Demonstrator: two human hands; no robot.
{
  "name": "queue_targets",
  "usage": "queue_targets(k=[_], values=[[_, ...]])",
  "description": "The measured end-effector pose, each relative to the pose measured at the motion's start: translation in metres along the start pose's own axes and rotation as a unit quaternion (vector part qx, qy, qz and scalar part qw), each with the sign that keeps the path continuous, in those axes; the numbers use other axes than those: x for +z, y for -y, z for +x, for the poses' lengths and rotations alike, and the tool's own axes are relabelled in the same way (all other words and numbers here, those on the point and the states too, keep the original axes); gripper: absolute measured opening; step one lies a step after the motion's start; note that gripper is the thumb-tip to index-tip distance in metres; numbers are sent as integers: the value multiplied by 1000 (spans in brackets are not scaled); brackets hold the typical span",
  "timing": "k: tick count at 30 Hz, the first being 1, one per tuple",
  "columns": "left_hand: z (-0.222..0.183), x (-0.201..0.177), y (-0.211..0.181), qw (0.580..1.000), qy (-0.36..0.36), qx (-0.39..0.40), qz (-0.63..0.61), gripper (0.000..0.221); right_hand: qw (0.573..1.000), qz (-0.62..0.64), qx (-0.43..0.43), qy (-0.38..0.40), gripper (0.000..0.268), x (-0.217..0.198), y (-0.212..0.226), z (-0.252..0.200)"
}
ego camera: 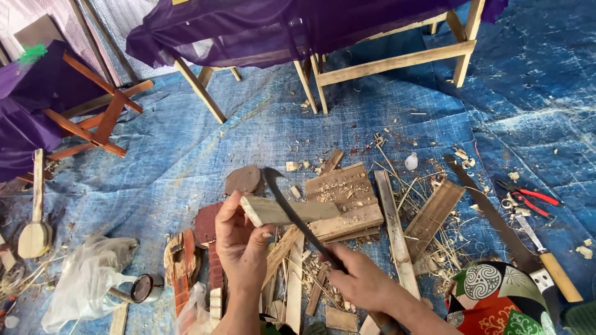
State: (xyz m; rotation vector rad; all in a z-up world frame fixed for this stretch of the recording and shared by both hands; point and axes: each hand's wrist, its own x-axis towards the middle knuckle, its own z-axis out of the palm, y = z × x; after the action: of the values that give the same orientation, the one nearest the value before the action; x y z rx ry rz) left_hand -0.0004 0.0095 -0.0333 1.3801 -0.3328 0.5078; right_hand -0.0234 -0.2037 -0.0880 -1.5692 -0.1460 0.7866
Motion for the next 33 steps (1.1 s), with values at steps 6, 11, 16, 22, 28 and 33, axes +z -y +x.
queue_targets(k=[6, 11, 16, 22, 28, 33], values=[[5, -9, 2, 1000, -15, 8, 0, 71, 1000, 10, -15, 3, 25, 13, 17, 4], [9, -12, -2, 1000, -18, -10, -11, 71, 1000, -11, -11, -18, 12, 7, 6, 18], [6, -10, -2, 1000, -17, 11, -21, 69, 998, 51, -30, 30, 18, 11, 6, 5], [9, -17, -2, 999, -46, -11, 20, 70, 998, 56, -21, -20, 10, 1, -41, 34], [12, -13, -5, 1000, -21, 6, 18, 72, 989, 148, -13, 1, 14, 0, -35, 17], [13, 1, -16, 999, 22, -4, 38, 82, 962, 269, 17, 32, 38, -16, -76, 7]])
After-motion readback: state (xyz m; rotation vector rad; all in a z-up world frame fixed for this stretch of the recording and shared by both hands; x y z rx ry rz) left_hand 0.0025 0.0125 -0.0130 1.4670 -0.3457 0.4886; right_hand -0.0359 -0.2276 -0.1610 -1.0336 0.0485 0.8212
